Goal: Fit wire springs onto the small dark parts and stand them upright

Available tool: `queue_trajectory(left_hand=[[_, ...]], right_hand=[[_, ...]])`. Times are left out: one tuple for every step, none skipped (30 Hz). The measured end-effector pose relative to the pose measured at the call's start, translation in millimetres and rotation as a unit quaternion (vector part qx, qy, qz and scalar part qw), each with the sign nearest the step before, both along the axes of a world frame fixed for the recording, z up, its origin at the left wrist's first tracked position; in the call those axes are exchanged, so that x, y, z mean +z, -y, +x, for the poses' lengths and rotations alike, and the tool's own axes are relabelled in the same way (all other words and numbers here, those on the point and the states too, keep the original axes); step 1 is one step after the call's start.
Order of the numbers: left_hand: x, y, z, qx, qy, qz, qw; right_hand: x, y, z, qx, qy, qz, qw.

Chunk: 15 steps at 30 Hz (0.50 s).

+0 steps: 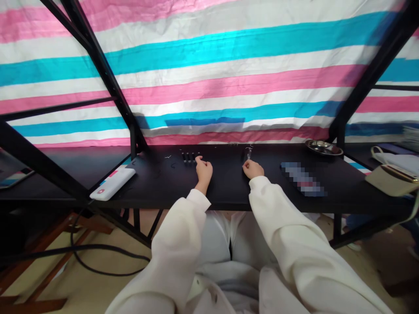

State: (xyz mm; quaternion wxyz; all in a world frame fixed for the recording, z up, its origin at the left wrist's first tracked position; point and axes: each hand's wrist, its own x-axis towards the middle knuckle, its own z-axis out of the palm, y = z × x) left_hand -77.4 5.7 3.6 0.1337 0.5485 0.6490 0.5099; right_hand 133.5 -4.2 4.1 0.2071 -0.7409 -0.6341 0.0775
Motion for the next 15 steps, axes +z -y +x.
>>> queue_trajectory(left_hand=[[0.4, -1, 0, 0.005, 0.007, 0.005, 1.0], [0.9, -2, 0, 0.01, 0.009, 0.008, 1.0], [1.5, -2, -1, 0.014, 0.005, 0.007, 1.0], [2.4, -3, -1, 0.018, -0.002, 0.004, 1.0], [3.4, -3, -1, 0.021, -0.013, -0.001, 1.0], [4.6, -3, -2, 0.023, -0.026, -0.009, 0.999], [6.0, -3, -2, 0.025, -0.041, -0.019, 0.999], [7.4, -4, -3, 0.027, -0.059, -0.029, 0.997], [8.9, -4, -3, 0.031, -0.078, -0.041, 0.996], [10.4, -5, -4, 0.036, -0.098, -0.054, 0.993], [11.7, -6, -4, 0.042, -0.117, -0.067, 0.99], [12.8, -7, -5, 0.047, -0.136, -0.081, 0.986], [13.6, -8, -5, 0.05, -0.154, -0.094, 0.982], [14.2, -9, -5, 0.049, -0.174, -0.106, 0.978], [14.4, -10, -4, 0.047, -0.194, -0.117, 0.973]], right_hand=[[-0.6, 0, 0, 0.008, -0.008, 0.004, 1.0], [-1.1, 0, 0, 0.015, -0.013, 0.009, 1.0], [-1.6, -1, 0, 0.021, -0.017, 0.014, 1.0], [-2.0, -1, -1, 0.025, -0.019, 0.017, 0.999], [-2.4, -1, -1, 0.027, -0.02, 0.02, 0.999], [-2.7, -1, -1, 0.028, -0.02, 0.022, 0.999], [-3.1, -2, -1, 0.027, -0.021, 0.023, 0.999], [-3.4, -2, -1, 0.027, -0.021, 0.025, 0.999], [-3.7, -2, -1, 0.027, -0.02, 0.026, 0.999], [-4.0, -2, -1, 0.028, -0.02, 0.027, 0.999], [-4.3, -2, -1, 0.028, -0.019, 0.028, 0.999], [-4.5, -3, -1, 0.028, -0.017, 0.029, 0.999], [-4.7, -3, -1, 0.028, -0.016, 0.031, 0.999], [-4.8, -3, -1, 0.029, -0.015, 0.031, 0.999], [-4.9, -3, -1, 0.029, -0.015, 0.032, 0.999]])
